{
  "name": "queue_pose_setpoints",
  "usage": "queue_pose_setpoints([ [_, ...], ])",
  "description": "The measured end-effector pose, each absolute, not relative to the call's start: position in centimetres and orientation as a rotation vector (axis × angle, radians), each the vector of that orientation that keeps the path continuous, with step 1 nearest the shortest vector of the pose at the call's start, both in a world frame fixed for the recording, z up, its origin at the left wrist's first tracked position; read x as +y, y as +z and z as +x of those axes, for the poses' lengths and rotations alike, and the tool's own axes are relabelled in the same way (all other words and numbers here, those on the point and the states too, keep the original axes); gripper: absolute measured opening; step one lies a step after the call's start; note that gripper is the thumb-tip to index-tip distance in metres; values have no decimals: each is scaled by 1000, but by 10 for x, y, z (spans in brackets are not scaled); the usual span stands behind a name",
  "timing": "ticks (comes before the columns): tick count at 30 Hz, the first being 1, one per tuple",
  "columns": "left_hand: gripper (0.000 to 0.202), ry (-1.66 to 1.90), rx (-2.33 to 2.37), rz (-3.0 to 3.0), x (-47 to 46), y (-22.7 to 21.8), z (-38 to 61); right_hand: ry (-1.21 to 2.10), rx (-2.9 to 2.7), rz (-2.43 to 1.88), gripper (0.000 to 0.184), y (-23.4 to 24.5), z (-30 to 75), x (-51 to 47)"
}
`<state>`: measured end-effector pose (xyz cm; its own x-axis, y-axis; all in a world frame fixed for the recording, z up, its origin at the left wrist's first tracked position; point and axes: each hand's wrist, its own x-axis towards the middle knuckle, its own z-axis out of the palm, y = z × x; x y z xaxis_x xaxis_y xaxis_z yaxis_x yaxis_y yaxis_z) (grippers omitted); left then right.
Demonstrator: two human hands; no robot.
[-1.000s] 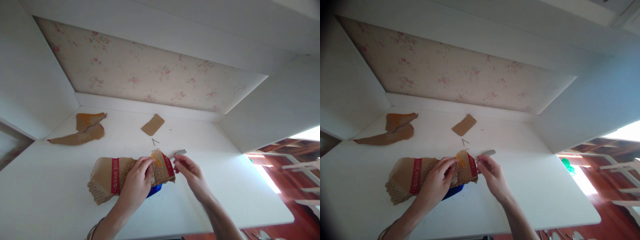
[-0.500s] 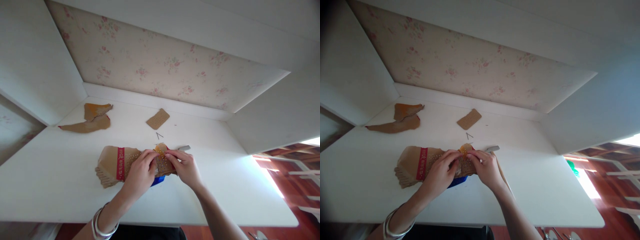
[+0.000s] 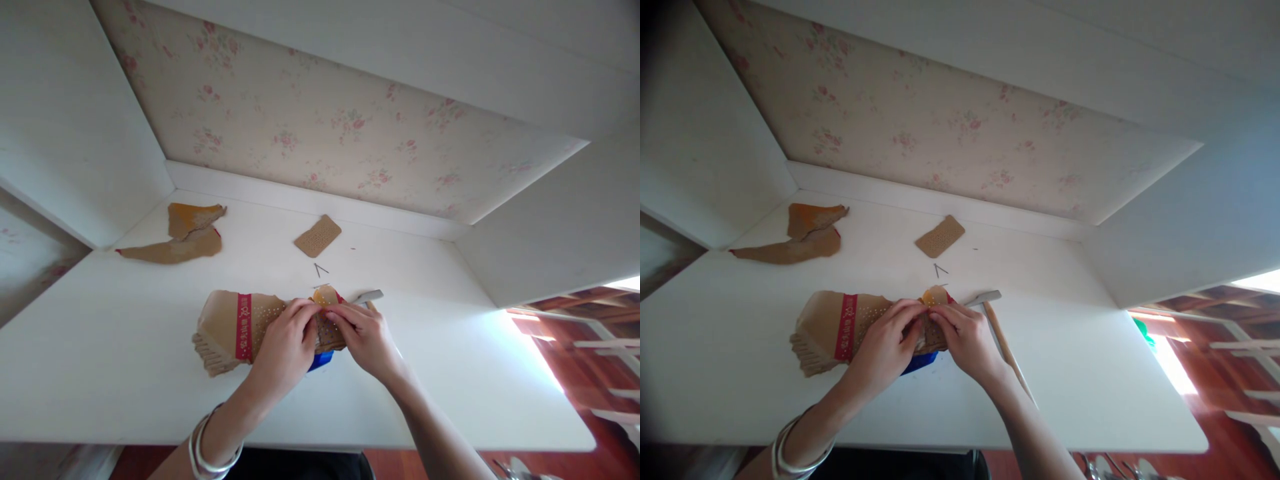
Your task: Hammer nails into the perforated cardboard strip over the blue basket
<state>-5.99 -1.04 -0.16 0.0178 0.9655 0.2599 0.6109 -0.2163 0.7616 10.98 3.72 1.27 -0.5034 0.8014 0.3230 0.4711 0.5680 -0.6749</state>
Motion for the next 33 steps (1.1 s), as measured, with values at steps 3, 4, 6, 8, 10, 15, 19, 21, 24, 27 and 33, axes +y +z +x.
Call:
queue_pose_setpoints([
  [3,26,1062,1586,1852,-11,-2,-60,670,-2224,-969,24,14,109,36],
  [4,25,1060,1583,1849,-11,-2,-60,668,-2241,-955,24,15,109,36],
  [6,23,1066,1581,1840,-12,-1,-60,666,-2267,-935,25,17,108,35],
  [8,21,1105,1587,1817,-12,0,-60,665,-2283,-928,26,20,107,34],
  [10,20,1157,1573,1789,-12,0,-61,662,-2292,-936,27,20,106,33],
  [15,19,1221,1480,1764,-12,1,-62,684,-2253,-1096,44,15,107,32],
  [19,16,1228,1458,1755,-12,1,-63,716,-2258,-1097,47,12,106,31],
  [21,15,1241,1459,1755,-12,0,-63,767,-2249,-1088,47,12,107,30],
  [24,15,1254,1478,1757,-11,-2,-62,858,-2145,-1147,45,13,116,31],
  [27,15,1257,1496,1772,-12,-4,-61,900,-1898,-1257,35,6,136,35],
  [33,15,1300,1562,1771,-13,-5,-61,782,-1613,-1513,34,-21,192,29],
])
